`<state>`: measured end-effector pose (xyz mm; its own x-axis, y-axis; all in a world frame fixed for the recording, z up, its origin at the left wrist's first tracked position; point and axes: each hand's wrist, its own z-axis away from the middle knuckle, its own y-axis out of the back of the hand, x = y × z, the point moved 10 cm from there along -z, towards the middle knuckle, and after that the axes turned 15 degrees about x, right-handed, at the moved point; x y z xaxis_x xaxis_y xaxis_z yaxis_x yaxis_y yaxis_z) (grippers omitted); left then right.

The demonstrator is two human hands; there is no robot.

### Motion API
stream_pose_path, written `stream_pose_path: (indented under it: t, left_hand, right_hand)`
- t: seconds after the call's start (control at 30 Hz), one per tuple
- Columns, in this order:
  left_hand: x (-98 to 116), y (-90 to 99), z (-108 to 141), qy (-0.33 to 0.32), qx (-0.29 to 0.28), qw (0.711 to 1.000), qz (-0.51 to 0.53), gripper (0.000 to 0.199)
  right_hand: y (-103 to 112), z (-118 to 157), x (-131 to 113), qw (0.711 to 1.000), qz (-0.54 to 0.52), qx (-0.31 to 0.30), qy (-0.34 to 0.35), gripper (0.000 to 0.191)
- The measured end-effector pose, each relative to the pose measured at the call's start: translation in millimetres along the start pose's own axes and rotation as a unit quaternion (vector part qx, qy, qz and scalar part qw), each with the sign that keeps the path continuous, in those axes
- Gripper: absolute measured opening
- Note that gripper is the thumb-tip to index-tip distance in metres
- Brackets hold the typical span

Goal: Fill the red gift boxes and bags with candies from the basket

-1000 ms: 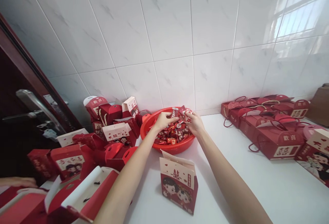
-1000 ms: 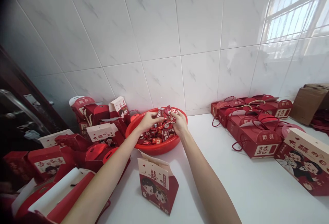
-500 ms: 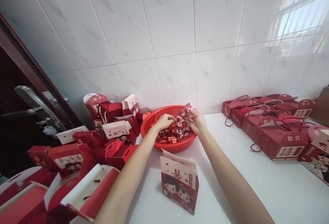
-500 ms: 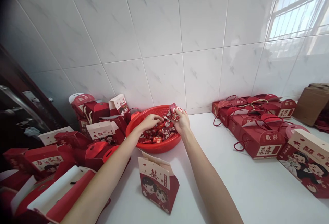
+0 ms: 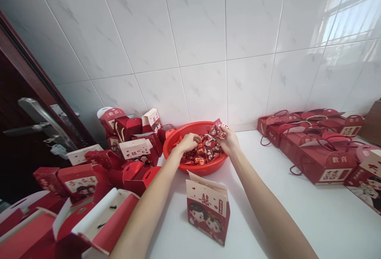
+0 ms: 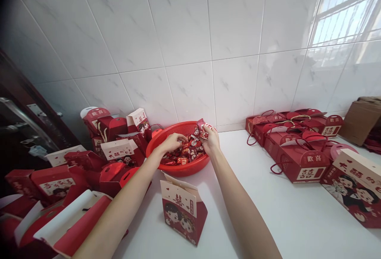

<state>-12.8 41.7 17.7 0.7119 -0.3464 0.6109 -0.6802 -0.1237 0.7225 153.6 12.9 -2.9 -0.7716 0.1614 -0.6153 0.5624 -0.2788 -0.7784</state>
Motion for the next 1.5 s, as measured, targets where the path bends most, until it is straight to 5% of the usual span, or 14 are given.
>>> stream_pose_path:
  t: [0.7, 1.07, 1.23, 1.33, 1.4, 1.5]
  left_hand:
    - [25.0, 27.2, -0.4, -0.029, 0.122, 0.969, 0.215, 0.023]
    - [50.8, 59.8, 24.1, 0.041, 0.216, 0.843, 0.491, 0.037]
    - [78.3, 88.9, 61.8, 0.018, 0.209, 0.838, 0.504, 0.039]
    - [104.6, 113.7, 93.4, -0.06, 0.146, 0.888, 0.433, 0.022]
    - [124.0, 104.9, 116.3, -0.116, -0.001, 0.937, 0.331, 0.019]
    - [128.2, 81.4, 148.1, -0.162, -0.177, 0.954, 0.182, 0.016]
  right_hand:
    - [-7.4, 10.6, -1.3, 1.0, 0.028, -0.002, -0.011, 0.013]
    - [-41.8, 49.9, -14.2, 0.992, 0.079, -0.095, -0.011, 0.04]
    - [-67.7, 89.2, -54.2, 0.974, 0.147, -0.158, 0.068, 0.037]
    - [-77.4, 114.5, -85.1, 0.95, 0.186, -0.209, 0.136, 0.033]
    - [-80.9, 131.6, -103.1, 0.928, 0.215, -0.247, 0.179, 0.027]
    - [-81.5, 153.5, -121.2, 0.895, 0.267, -0.281, 0.22, 0.021]
